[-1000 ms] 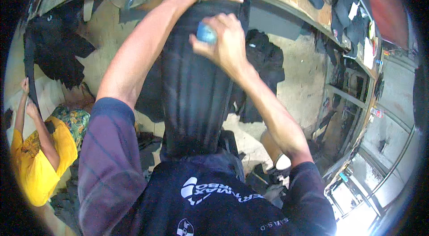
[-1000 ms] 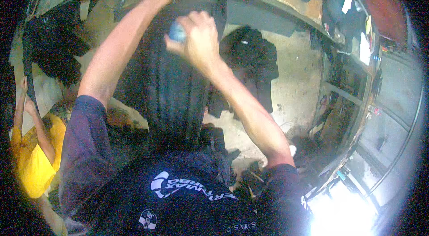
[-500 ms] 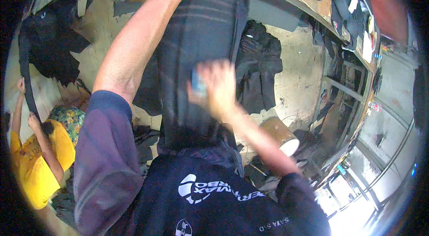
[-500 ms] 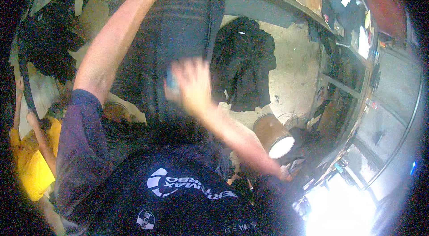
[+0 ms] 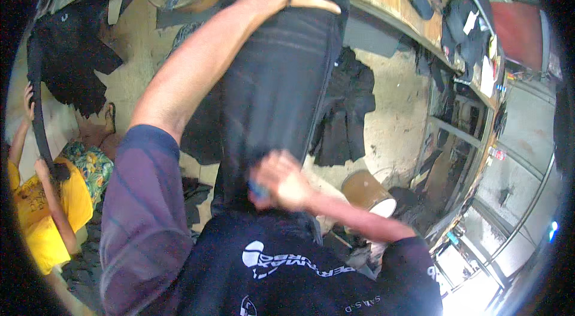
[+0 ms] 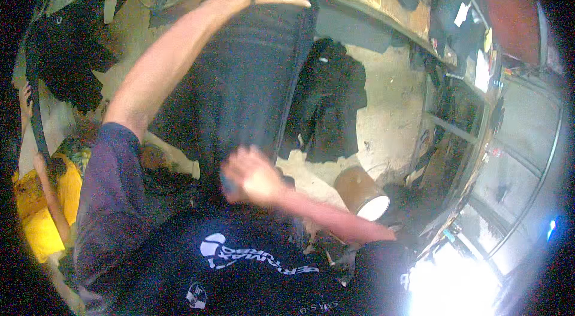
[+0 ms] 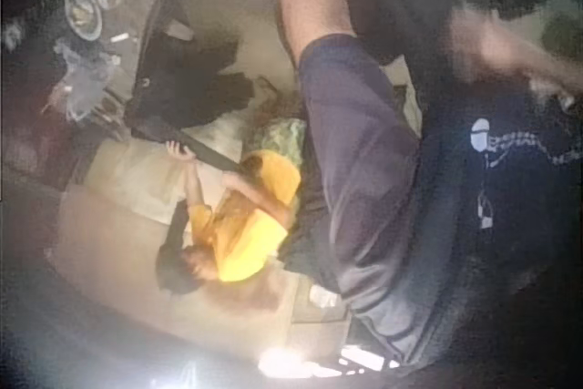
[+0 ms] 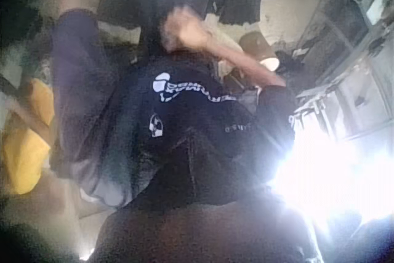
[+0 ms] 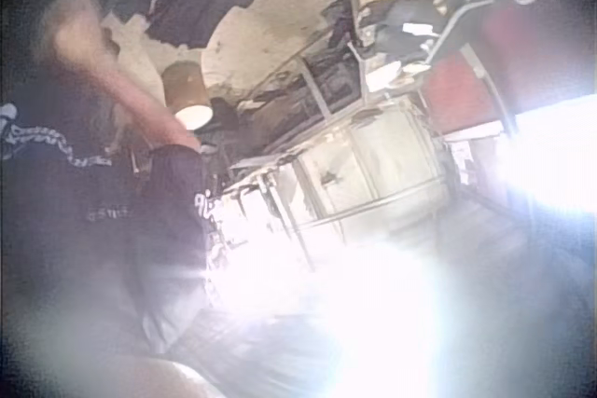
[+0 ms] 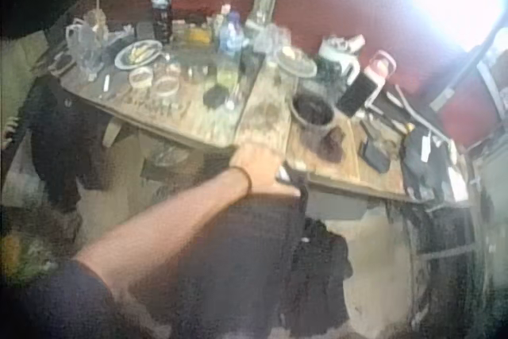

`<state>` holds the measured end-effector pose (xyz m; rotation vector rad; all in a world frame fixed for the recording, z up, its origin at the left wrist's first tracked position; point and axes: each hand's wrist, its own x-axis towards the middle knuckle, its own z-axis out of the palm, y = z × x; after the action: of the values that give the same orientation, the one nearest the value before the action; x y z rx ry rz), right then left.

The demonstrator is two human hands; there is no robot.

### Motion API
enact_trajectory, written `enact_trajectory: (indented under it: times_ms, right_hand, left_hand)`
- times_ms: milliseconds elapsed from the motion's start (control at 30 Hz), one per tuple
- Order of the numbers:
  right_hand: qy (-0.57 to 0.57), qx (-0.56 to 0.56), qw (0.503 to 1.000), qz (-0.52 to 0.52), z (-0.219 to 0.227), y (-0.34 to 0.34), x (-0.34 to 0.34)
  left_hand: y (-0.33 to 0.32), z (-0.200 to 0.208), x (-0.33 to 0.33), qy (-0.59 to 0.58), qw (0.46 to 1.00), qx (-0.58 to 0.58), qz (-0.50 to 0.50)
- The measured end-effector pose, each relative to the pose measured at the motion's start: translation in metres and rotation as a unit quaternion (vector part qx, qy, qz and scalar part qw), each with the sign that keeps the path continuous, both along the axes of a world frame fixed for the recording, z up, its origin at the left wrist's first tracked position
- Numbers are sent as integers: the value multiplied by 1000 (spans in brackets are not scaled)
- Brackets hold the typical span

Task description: The person repeatedly rubs a small blue block over the surface of black pants laid on a workbench, flipping the pants to treat different areas. The person also smooths the fabric with their hands between rubbing cycles.

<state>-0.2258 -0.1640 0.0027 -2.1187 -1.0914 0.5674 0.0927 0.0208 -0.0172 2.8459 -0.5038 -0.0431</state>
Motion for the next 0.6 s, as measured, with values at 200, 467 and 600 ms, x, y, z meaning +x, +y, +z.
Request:
enact_trajectory:
  times_ms: [200, 467, 600]
  right_hand:
    - [-207, 32, 962, -174, -32, 44, 129]
    - [-196, 2, 962, -192, -32, 37, 117]
    - [-178, 8, 972, -150, -42, 12, -5]
  left_hand:
    - [-4, -13, 18, 42, 999, -12, -14]
    - [-7, -30, 12, -18, 999, -43, 28]
    - [-20, -39, 23, -16, 999, -15, 33]
